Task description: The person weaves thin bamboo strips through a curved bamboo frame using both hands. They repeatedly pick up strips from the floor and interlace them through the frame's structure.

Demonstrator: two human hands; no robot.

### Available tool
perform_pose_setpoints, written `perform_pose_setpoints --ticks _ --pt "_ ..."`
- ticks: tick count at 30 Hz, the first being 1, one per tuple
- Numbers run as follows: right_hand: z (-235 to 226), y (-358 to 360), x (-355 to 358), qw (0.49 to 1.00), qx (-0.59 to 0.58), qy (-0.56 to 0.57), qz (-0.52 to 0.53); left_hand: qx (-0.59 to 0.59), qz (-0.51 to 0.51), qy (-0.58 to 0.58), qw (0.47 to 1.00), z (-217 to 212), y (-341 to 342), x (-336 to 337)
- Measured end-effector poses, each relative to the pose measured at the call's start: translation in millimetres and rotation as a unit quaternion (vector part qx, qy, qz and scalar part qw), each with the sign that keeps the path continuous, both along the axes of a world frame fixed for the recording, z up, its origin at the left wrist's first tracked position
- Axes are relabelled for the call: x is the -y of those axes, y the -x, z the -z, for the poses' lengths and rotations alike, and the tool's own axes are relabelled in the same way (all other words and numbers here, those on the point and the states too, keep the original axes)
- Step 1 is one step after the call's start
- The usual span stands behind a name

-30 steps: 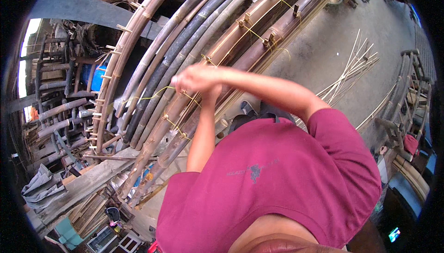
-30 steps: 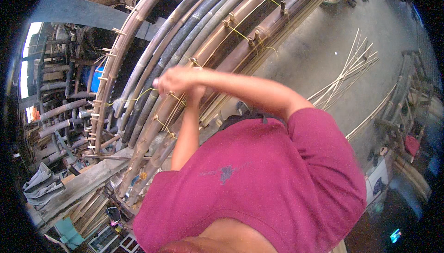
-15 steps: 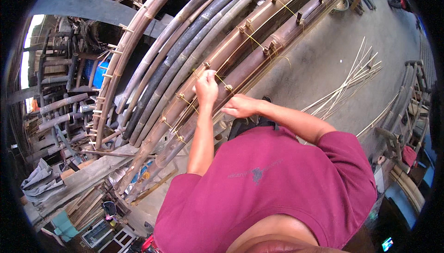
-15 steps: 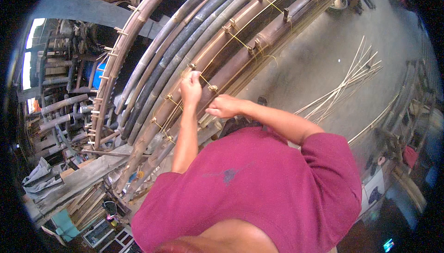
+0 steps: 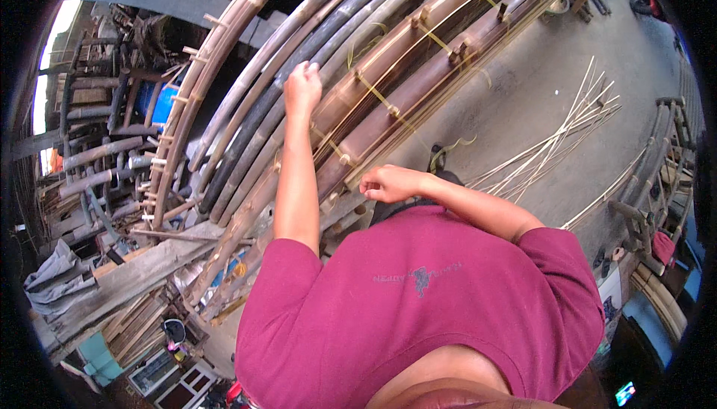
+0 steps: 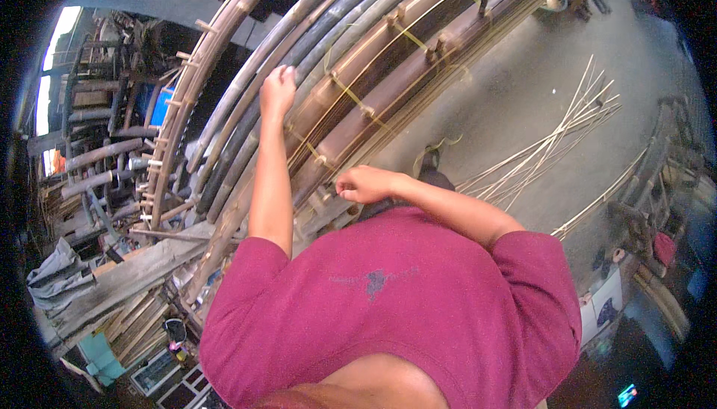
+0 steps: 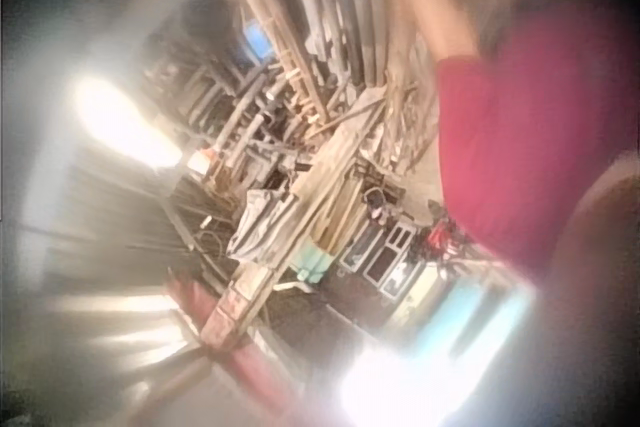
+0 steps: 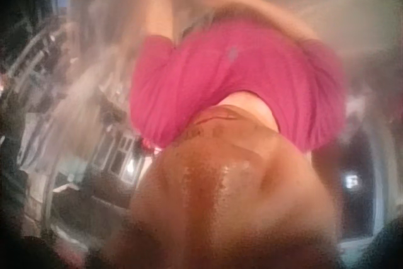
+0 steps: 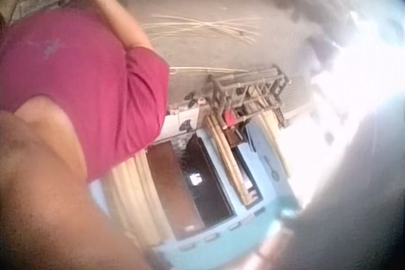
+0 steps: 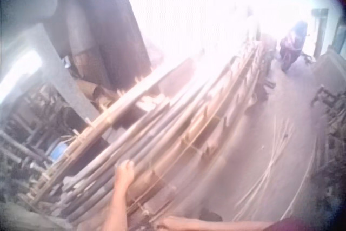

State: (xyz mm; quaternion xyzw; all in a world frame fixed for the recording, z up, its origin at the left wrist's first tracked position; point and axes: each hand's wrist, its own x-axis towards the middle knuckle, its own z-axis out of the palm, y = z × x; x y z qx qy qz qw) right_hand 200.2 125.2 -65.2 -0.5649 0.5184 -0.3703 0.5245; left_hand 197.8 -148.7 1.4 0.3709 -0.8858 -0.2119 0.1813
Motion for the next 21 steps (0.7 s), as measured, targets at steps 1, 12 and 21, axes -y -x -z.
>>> perform_pose_setpoints --ticks 1,12,21 --pt "10 -18 0 0.99 0.134 -0.031 -0.002 -0.001 -0.021 0.03 0.999 -8 -32 -9" --pt "-108 -68 159 0.978 -0.086 0.139 0.13 -0.073 0.022 0.065 0.995 78 -162 -84" --pt "-144 -2 128 0.989 0.113 0.06 0.077 0.024 -0.02 -0.072 0.997 40 -158 -83"
